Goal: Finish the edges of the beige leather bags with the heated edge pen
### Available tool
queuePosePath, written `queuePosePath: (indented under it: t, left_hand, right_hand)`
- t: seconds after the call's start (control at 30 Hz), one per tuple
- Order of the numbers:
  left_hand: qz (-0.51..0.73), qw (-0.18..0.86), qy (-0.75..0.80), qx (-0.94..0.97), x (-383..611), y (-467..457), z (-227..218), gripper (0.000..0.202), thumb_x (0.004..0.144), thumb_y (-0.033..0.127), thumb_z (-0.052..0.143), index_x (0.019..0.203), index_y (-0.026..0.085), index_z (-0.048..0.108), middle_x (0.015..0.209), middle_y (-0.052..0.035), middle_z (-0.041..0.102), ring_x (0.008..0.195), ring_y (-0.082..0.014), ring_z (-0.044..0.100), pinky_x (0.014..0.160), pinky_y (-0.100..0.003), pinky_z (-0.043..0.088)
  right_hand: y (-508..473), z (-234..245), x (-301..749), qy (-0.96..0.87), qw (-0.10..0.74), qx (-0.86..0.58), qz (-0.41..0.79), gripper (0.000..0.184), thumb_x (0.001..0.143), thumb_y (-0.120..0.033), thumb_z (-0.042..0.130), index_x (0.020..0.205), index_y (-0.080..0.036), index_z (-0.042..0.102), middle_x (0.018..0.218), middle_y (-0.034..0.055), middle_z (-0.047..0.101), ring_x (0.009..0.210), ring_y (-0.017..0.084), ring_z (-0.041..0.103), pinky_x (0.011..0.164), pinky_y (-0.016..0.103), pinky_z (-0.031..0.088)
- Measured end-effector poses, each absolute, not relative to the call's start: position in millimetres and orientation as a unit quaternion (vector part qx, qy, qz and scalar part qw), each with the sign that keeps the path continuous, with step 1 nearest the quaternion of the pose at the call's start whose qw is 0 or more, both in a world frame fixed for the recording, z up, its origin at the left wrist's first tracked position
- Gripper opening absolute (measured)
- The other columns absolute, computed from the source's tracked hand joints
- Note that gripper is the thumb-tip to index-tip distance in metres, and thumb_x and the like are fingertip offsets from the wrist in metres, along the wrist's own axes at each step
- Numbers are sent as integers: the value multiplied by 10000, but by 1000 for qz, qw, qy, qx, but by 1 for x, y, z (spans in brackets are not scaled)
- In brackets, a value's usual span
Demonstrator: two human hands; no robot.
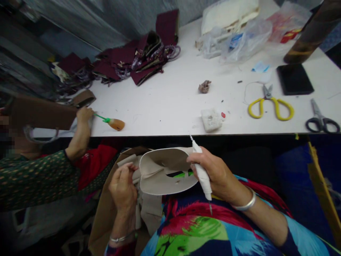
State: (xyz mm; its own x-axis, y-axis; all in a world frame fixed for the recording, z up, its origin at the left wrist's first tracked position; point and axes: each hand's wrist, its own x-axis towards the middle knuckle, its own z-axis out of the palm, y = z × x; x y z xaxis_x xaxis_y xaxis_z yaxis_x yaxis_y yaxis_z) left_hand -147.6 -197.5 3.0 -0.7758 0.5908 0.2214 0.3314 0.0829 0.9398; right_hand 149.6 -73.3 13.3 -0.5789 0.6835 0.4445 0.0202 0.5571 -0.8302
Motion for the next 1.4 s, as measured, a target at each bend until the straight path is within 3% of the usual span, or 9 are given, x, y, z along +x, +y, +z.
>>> queuePosePath:
  t: [0.13, 0.27, 0.33, 0.43, 0.67, 0.8, 1.07, 1.27, 1.4]
  left_hand:
    - [561, 133, 635, 514, -155, -155, 63, 145, 868, 268, 762, 996, 201, 782, 1011, -57, 724, 923, -202, 699, 884, -337, 576]
    - [308, 328, 510, 733, -139, -106, 115, 433, 843, 333, 812, 1256, 222, 746, 1277, -117, 735, 1206, -294, 674, 1083, -425, 519]
    - [202, 391, 446, 779, -128, -83, 120, 553, 823, 359, 832, 1343, 223, 701, 1359, -124, 712, 1265, -303, 653, 1129, -442, 487]
    - [152, 453, 395, 785, -111, -55, 103, 556, 821, 296, 791, 1363, 227, 687, 1363, -109, 715, 1252, -294, 662, 1117, -452, 487]
    - [277, 558, 484, 615, -82, -36, 62, 294, 689, 210, 794, 978, 212, 842, 1000, -98, 807, 985, -295, 737, 945, -396, 555]
    - [294, 525, 528, 599, -72, -37, 55, 262, 685, 208, 822, 945, 223, 851, 948, -89, 811, 927, -294, 731, 926, -413, 552]
    - [349, 430, 573, 605, -66, -43, 37, 55, 754, 228, 800, 801, 208, 820, 838, -75, 789, 842, -246, 714, 855, -349, 532]
    - [394, 451, 581, 551, -135, -57, 60, 160, 688, 330, 863, 725, 195, 784, 770, -81, 717, 726, -239, 657, 702, -348, 519]
    - [536, 449, 586, 410, -200, -68, 85, 335, 554, 405, 940, 664, 208, 693, 733, -69, 625, 708, -239, 613, 681, -395, 551]
  right_hand:
    - [-70, 36, 139, -808, 378, -155, 425, 265, 977, -91, 577, 1170, -272, 556, 974, 22, 588, 825, 160, 569, 712, 273, 487]
    - [-65, 42, 126, -782, 411, -169, 437, 289, 962, -90, 621, 1179, -271, 558, 1003, 17, 609, 842, 151, 590, 752, 273, 499]
    - [-62, 36, 123, -762, 433, -199, 439, 280, 945, -107, 672, 1151, -266, 569, 1008, 11, 621, 848, 150, 602, 768, 271, 507]
    - [-58, 25, 124, -741, 449, -244, 435, 269, 931, -135, 716, 1127, -263, 582, 1002, 4, 627, 854, 150, 612, 780, 269, 511]
    - [-49, 10, 133, -740, 461, -337, 355, 236, 976, -117, 616, 1165, -253, 577, 1039, 32, 625, 883, 163, 629, 792, 279, 518]
    - [-45, 5, 129, -732, 483, -353, 326, 256, 973, -129, 617, 1187, -258, 562, 1033, 39, 628, 887, 177, 644, 805, 299, 539]
    - [-44, 1, 125, -704, 509, -352, 348, 263, 989, -175, 649, 1223, -264, 568, 1006, 24, 637, 870, 165, 666, 815, 302, 550]
    - [-42, 2, 161, -627, 571, -390, 359, 302, 1016, -318, 667, 1302, -260, 587, 990, 29, 694, 827, 171, 710, 795, 327, 602]
    - [-34, -2, 195, -574, 584, -435, 375, 311, 1007, -434, 669, 1237, -225, 675, 1004, 57, 726, 813, 192, 730, 752, 336, 611]
